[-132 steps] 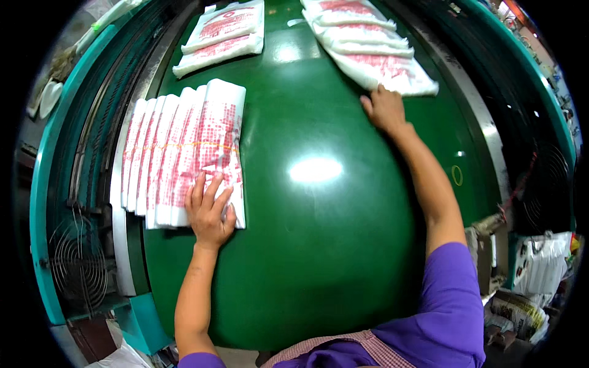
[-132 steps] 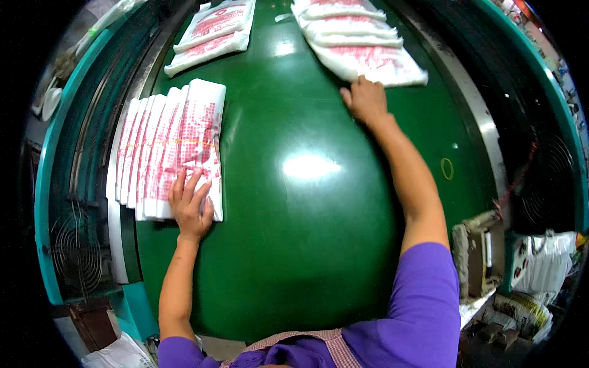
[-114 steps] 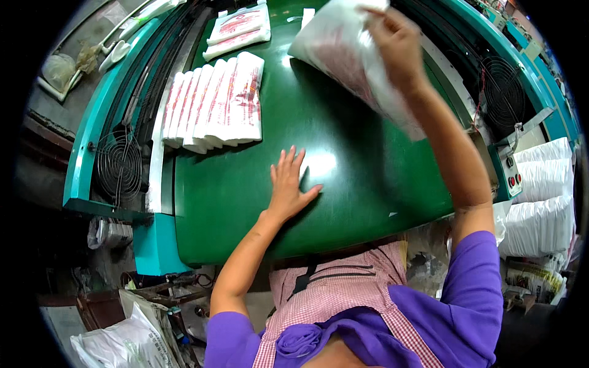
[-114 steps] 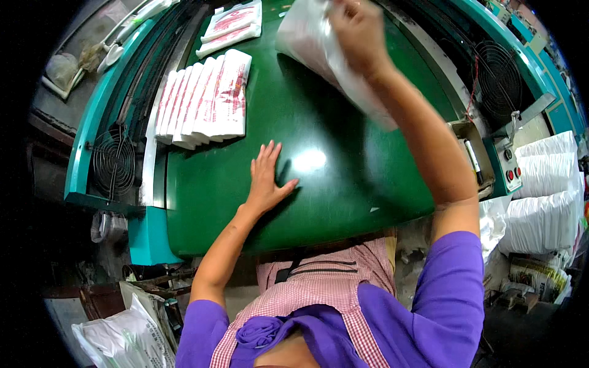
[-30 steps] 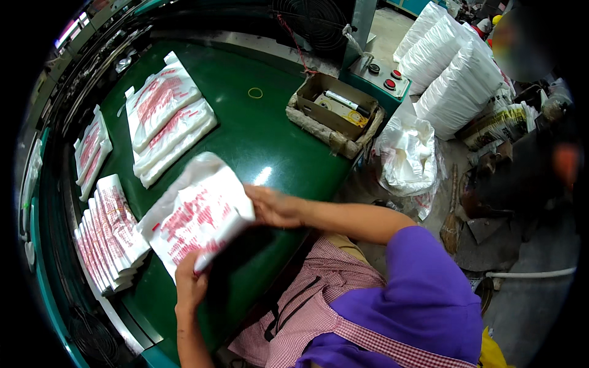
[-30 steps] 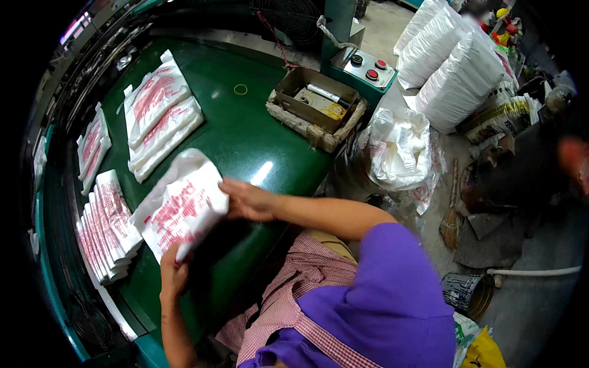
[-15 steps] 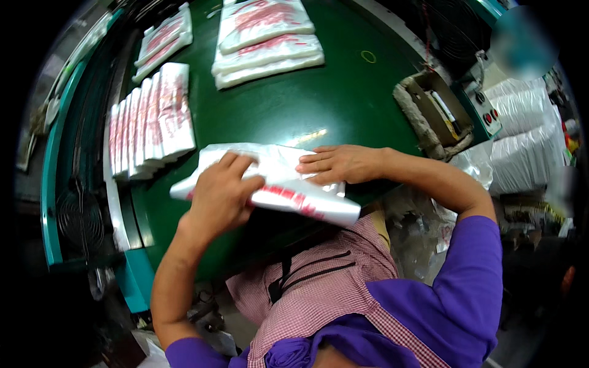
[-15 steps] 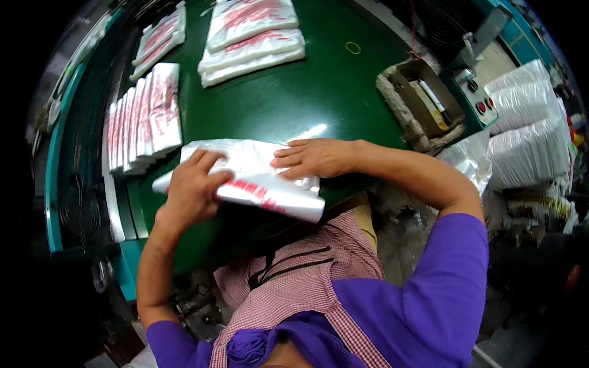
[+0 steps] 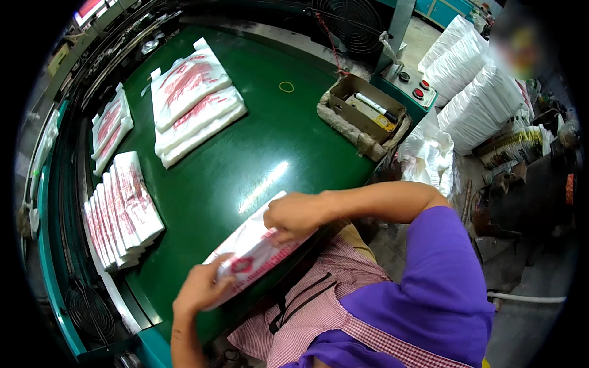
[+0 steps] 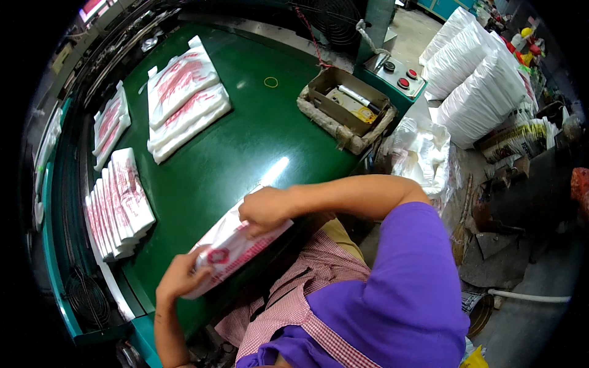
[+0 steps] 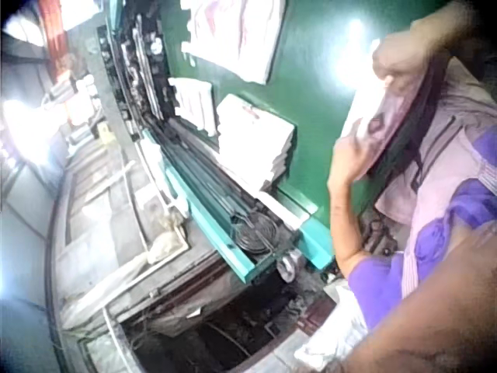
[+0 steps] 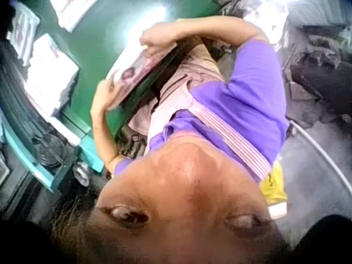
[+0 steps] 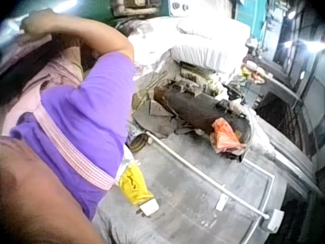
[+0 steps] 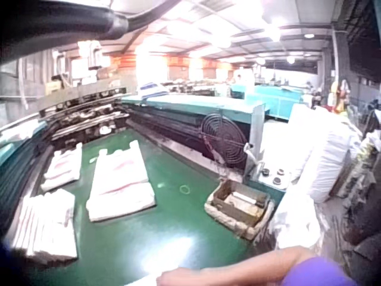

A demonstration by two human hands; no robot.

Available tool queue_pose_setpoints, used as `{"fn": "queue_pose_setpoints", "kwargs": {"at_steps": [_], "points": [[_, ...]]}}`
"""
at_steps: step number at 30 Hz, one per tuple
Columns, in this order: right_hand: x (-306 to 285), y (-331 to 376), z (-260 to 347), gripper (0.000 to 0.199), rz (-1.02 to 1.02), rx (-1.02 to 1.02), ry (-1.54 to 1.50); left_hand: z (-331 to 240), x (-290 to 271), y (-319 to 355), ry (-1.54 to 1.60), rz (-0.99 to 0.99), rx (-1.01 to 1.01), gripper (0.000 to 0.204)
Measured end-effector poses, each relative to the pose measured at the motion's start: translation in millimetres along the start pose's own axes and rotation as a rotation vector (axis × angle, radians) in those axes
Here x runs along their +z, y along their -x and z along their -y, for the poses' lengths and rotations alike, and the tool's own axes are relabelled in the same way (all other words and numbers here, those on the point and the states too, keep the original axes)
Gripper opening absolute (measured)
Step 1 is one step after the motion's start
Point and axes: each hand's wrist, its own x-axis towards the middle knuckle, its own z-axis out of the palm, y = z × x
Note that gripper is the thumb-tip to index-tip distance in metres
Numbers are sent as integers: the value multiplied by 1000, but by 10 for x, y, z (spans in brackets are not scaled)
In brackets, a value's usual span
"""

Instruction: The person folds white plastic shopping bags with red text on a green workbench. They repeatedly pick up a bag, fold it into a compact rectangle, and secure it with a yellow rubber band. The finished bundles are stacked and eventually placed into a large white sack.

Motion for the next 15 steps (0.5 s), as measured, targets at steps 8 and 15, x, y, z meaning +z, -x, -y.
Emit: {"fn": "queue_pose_setpoints", "kwargs": {"at_steps": [8, 15], "points": [[-160, -588, -800, 33, -414, 19, -426, 134, 312, -553, -59, -636, 308, 41], [-1080, -519, -2225, 31, -1058, 982, 69, -65, 465, -355, 213, -221, 137, 47]]}}
